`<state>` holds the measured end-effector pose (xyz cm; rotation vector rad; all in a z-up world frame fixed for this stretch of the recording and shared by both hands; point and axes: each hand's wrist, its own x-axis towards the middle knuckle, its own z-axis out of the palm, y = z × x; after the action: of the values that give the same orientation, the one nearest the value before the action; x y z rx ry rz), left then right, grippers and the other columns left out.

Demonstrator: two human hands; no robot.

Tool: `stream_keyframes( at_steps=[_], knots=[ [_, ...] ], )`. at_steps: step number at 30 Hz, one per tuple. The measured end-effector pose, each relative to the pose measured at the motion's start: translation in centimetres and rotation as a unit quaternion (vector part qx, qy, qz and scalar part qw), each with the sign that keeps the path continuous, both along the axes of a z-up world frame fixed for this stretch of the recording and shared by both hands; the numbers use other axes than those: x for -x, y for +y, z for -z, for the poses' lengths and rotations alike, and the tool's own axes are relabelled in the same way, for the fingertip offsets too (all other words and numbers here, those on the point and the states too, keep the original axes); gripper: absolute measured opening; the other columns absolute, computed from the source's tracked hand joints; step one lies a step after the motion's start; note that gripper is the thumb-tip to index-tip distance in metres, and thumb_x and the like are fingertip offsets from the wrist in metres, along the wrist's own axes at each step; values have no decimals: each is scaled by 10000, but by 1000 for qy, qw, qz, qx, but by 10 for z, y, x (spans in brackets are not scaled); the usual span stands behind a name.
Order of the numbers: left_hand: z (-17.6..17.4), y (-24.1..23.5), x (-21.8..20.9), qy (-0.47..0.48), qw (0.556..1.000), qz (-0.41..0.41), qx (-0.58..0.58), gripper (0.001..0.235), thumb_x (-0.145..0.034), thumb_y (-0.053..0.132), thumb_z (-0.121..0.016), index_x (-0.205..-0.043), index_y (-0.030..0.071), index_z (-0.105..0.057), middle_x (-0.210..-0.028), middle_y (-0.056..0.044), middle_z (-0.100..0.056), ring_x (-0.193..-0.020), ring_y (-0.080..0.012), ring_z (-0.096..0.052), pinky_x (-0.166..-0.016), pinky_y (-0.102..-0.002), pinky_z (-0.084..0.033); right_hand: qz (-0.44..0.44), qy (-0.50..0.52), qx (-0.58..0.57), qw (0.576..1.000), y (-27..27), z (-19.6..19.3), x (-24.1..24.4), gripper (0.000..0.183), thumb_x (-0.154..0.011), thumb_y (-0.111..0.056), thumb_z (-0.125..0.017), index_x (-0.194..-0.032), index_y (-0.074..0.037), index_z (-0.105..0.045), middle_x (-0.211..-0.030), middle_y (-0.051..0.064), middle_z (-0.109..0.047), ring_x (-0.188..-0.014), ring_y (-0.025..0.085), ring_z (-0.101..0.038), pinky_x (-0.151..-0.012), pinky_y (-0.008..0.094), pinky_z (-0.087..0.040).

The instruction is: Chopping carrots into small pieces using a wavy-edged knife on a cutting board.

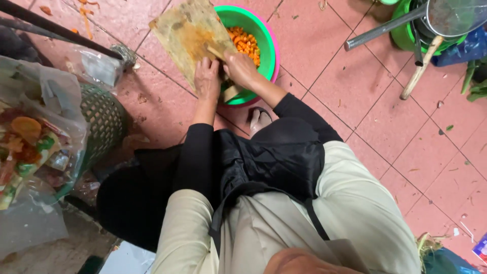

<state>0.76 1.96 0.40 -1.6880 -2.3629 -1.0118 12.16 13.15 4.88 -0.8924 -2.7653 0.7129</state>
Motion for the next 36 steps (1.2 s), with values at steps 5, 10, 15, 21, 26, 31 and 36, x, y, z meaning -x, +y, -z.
stream_keyframes(
  at_steps=[5,10,15,21,26,31,36],
  knots=[
    [6,1,1,-26,999,2,-20,158,-824,40,-674,-977,82,-667,-917,-128,-573,-896,-342,-589,-764,-447,-511,31,31,17,999,15,24,-8,246,-931,-215,-723,-917,12,-631,-777,290,-667,-760,489,-671,-672,575,-527],
    [8,-5,-1,-25,1000,0,-5,181,-814,2,-649,-979,75,-663,-963,-116,-607,-935,-338,-605,-801,-429,-533,21,7,5,1000,-11,0,-2,212,-884,-166,-702,-954,23,-638,-771,292,-668,-741,499,-664,-650,582,-521],
    [4,-1,5,-52,998,11,-34,181,-855,32,-673,-1029,75,-703,-935,-112,-609,-924,-329,-614,-792,-432,-530,26,31,-1,999,3,9,-2,221,-904,-190,-719,-917,8,-623,-790,282,-675,-769,491,-672,-669,578,-528],
    [13,-11,-2,-33,999,-9,-12,129,-820,17,-666,-943,53,-682,-969,-123,-634,-974,-342,-624,-832,-428,-537,31,14,24,999,-14,10,-4,221,-888,-172,-711,-988,9,-634,-782,293,-671,-759,504,-657,-675,589,-514],
    [12,-9,7,-50,998,-5,-26,205,-830,7,-661,-1018,63,-721,-957,-126,-637,-932,-348,-616,-806,-432,-528,10,75,10,997,5,39,2,215,-906,-202,-728,-911,-19,-617,-808,270,-673,-781,484,-666,-670,568,-530],
    [11,-12,3,-59,998,-8,-12,165,-798,-2,-669,-946,60,-707,-959,-134,-643,-942,-359,-620,-812,-443,-528,36,28,39,998,-17,1,2,197,-891,-172,-698,-979,-7,-635,-764,270,-673,-745,482,-668,-668,582,-519],
    [8,-11,11,-98,995,11,-16,205,-797,-32,-648,-955,77,-722,-961,-113,-661,-942,-348,-630,-826,-440,-537,10,-15,17,1000,-20,4,12,223,-872,-154,-688,-968,28,-603,-775,256,-686,-760,476,-679,-653,581,-520]
  ],
)
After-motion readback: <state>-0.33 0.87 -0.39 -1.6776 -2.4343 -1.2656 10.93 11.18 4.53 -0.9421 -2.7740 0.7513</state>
